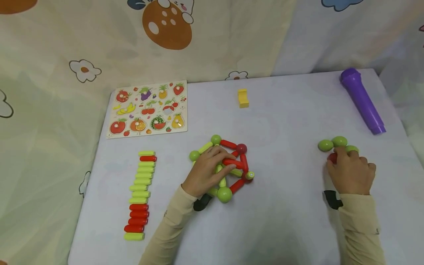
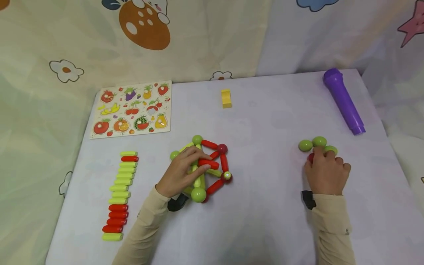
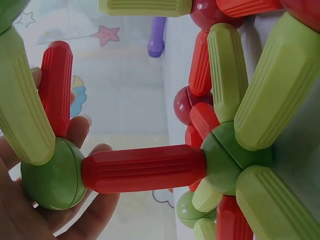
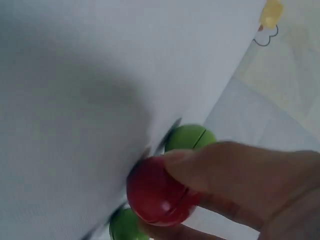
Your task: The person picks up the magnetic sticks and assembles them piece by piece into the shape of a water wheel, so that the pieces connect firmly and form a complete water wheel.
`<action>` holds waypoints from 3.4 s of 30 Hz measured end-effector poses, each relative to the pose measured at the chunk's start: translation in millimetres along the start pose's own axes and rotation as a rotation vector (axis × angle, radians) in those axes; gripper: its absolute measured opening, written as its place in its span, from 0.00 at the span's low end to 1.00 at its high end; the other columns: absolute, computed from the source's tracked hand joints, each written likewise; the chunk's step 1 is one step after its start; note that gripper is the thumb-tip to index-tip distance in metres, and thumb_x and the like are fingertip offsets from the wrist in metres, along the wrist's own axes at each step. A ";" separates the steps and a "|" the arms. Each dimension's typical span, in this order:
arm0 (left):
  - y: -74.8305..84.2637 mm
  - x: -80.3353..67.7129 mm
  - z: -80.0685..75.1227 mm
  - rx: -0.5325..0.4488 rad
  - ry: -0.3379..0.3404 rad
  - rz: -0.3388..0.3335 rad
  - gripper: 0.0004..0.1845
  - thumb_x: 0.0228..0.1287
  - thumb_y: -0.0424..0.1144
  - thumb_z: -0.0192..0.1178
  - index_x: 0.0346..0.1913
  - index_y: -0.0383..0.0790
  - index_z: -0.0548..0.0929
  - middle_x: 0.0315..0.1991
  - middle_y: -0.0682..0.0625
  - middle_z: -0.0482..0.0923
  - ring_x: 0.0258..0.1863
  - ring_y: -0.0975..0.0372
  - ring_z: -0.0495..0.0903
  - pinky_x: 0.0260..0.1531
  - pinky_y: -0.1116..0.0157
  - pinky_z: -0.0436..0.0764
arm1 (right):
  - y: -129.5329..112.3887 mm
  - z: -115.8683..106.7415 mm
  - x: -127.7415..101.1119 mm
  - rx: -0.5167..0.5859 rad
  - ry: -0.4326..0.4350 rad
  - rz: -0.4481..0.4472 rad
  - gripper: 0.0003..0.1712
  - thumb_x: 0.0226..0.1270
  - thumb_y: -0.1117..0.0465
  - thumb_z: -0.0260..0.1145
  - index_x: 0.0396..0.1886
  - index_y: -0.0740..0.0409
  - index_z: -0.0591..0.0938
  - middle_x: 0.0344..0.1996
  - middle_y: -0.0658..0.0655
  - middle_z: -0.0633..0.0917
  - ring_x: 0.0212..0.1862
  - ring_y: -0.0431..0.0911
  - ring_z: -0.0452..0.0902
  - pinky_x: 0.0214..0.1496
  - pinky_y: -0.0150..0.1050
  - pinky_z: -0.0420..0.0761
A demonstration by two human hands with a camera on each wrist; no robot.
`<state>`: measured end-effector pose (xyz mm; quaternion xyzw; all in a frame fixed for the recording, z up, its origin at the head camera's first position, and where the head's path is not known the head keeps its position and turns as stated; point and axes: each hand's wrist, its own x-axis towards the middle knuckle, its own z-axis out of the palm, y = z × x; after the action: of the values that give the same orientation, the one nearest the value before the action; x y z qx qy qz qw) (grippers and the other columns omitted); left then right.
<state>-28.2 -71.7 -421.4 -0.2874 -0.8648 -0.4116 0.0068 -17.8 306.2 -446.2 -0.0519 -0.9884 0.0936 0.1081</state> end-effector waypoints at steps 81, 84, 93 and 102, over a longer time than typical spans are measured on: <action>33.1 -5.8 -30.5 -0.317 0.163 -0.143 0.22 0.71 0.48 0.54 0.63 0.44 0.71 0.49 0.50 0.79 0.48 0.60 0.77 0.47 0.59 0.77 | -163.4 -21.3 26.3 0.820 -0.128 -0.837 0.25 0.64 0.59 0.66 0.60 0.63 0.76 0.42 0.55 0.85 0.41 0.43 0.80 0.47 0.35 0.78; 19.3 -9.0 -27.3 -0.052 0.215 -0.234 0.22 0.69 0.49 0.55 0.60 0.41 0.74 0.46 0.48 0.77 0.44 0.58 0.77 0.41 0.60 0.78 | -158.0 -12.0 39.1 0.711 -0.267 -0.751 0.25 0.60 0.63 0.69 0.56 0.59 0.75 0.39 0.51 0.85 0.37 0.40 0.80 0.40 0.38 0.81; -0.9 -14.0 -12.9 -0.176 0.046 -0.386 0.20 0.70 0.53 0.53 0.54 0.41 0.79 0.42 0.55 0.81 0.38 0.61 0.80 0.40 0.64 0.80 | -163.3 21.6 56.1 0.929 -0.540 -0.694 0.18 0.60 0.71 0.67 0.49 0.53 0.80 0.40 0.46 0.84 0.36 0.47 0.81 0.42 0.38 0.80; -2.5 -15.2 -13.2 -0.163 0.050 -0.382 0.17 0.71 0.51 0.52 0.53 0.45 0.79 0.40 0.56 0.80 0.36 0.64 0.78 0.37 0.65 0.79 | -175.6 33.9 53.4 1.053 -0.619 -0.690 0.18 0.64 0.70 0.63 0.55 0.59 0.79 0.47 0.51 0.84 0.44 0.46 0.81 0.48 0.42 0.81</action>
<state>-19.7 -89.9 -418.2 -0.1074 -0.8670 -0.4811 -0.0732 -91.7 135.3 -433.3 0.3533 -0.7569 0.5307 -0.1438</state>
